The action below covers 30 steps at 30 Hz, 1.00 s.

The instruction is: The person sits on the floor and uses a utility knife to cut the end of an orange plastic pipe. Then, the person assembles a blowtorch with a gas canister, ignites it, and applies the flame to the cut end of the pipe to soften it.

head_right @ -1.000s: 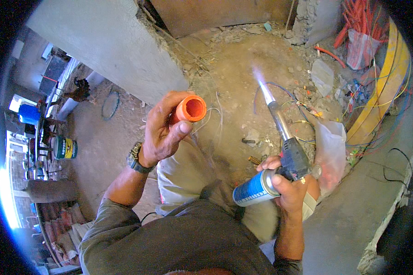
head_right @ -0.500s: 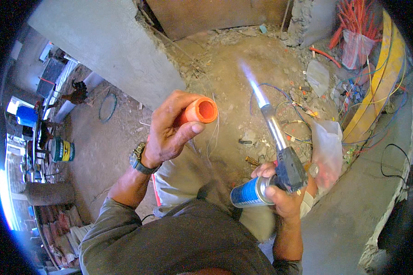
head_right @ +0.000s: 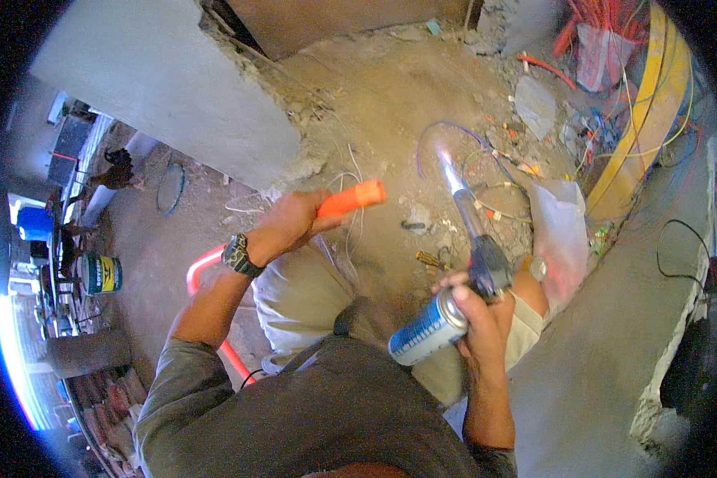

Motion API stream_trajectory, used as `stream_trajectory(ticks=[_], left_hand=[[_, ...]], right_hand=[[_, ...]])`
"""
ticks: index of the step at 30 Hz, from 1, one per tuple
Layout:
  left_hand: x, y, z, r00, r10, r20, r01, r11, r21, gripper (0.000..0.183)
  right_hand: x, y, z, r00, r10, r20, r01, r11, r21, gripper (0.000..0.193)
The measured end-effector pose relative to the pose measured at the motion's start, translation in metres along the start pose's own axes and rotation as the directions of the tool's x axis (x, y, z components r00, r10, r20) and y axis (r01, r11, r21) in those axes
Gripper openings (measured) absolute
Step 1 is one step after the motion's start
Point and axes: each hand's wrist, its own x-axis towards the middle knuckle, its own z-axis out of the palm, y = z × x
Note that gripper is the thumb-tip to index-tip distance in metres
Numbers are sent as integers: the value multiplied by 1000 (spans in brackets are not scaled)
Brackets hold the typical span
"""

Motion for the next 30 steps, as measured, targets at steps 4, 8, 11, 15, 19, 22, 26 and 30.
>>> stream_trajectory(ticks=[4, 8, 11, 15, 19, 22, 26, 30], left_hand=[[13, 27, -22, 993, -104, -64, 112, 985, 133, 47], [15, 34, -33, 986, -137, -92, 150, 975, 162, 45], [14, 39, -34, 986, -127, -108, 145, 974, 175, 44], [14, 42, -32, 984, -126, -128, 151, 966, 211, 41], [16, 45, -35, 970, -219, -105, 237, 946, 219, 45], [15, 47, -35, 970, -218, -112, 238, 944, 227, 45], [15, 48, -35, 970, -202, -137, 229, 945, 231, 45], [19, 46, -29, 972, -180, -150, 218, 929, 300, 38]], right_hand=[[2, 18, 6, 977, 212, -32, -212, 977, 4, 30], [-5, 11, 30, 965, 28, 262, -53, 995, 86, 32], [8, 1, 40, 961, 134, 241, -161, 982, 97, 32], [24, 1, 28, 947, 299, 119, -300, 954, -12, 31], [17, -20, 48, 944, 146, 295, -210, 958, 196, 32], [16, -29, 63, 944, 78, 320, -162, 956, 245, 33], [28, 0, 47, 926, 356, 128, -356, 934, -21, 31], [12, -8, 65, 958, 110, 266, -172, 960, 222, 29]])
